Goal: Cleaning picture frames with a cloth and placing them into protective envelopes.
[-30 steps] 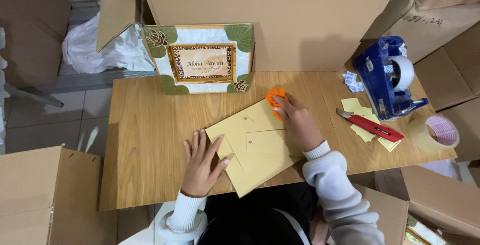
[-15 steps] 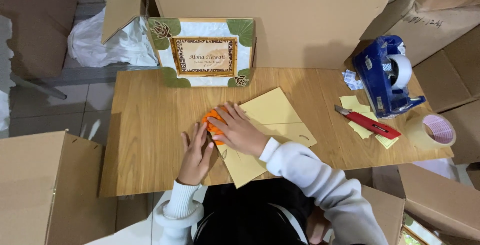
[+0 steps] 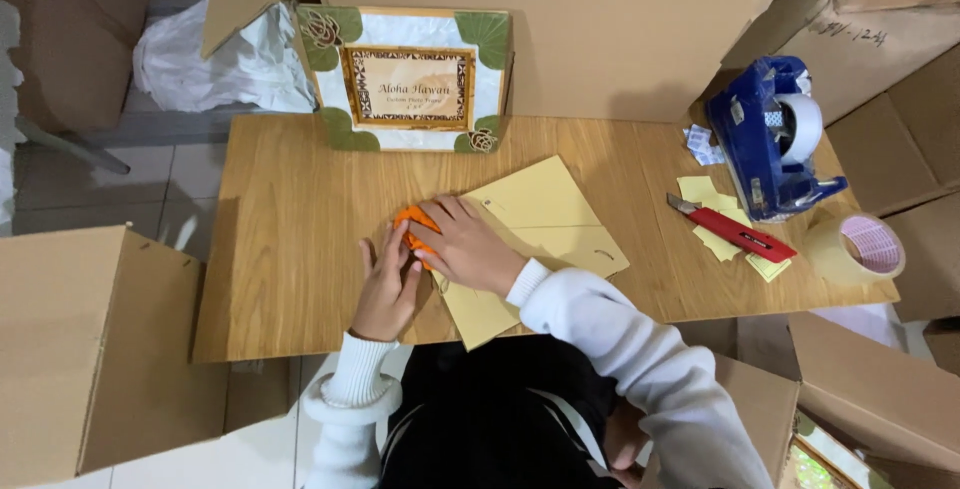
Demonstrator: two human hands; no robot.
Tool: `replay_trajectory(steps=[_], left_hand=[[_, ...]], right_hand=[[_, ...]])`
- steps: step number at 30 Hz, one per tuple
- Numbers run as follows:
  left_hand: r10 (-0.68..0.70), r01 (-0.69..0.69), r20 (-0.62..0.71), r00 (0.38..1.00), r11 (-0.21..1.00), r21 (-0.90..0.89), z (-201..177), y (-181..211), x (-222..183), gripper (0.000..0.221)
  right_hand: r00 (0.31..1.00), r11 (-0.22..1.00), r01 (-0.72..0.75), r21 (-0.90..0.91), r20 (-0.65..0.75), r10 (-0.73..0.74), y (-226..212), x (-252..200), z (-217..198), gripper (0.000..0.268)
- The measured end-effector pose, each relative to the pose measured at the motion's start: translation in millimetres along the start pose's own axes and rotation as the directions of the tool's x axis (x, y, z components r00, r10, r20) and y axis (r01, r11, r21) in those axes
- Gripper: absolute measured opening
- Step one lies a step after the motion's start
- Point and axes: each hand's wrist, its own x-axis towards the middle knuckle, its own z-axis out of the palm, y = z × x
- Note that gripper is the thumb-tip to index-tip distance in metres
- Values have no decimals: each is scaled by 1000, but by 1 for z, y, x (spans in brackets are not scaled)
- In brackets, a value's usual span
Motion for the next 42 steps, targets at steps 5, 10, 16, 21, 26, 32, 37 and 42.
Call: replay_trajectory(steps=[5,10,16,21,26,32,37,42], left_hand=[[10,-10,1,1000,994,-110,1,3,-2,68],[9,-8,8,1000,996,-88,-2,7,-2,67],[12,-13,-7,1000,998,-54,2,6,-2,72],[43,-41,-5,999,968,249,13,-13,-2,65],[7,-10,16,1000,974,228,8,-3,0,63],[77,-76,14,997,905,418,19,-12,-4,67],[57,-64,29,998,912,406,16,-6,-3,68],[26,-54,81,996,930,364,11,4,-3,78]], right_hand=[[999,996,-15,-93,27,18,18,2,40,44],[997,996,-61,-72,35,63,31,14,50,37],[994,993,-107,58,-6,107,26,18,20,34],[998,993,-61,97,40,57,-10,2,-29,36],[998,997,-46,56,35,44,-39,-39,-43,37],[988,956,-153,249,16,154,-73,-72,-83,35],[962,929,-126,349,-186,201,-66,-112,-89,25],[918,850,-282,444,-133,374,-25,-168,-100,22]])
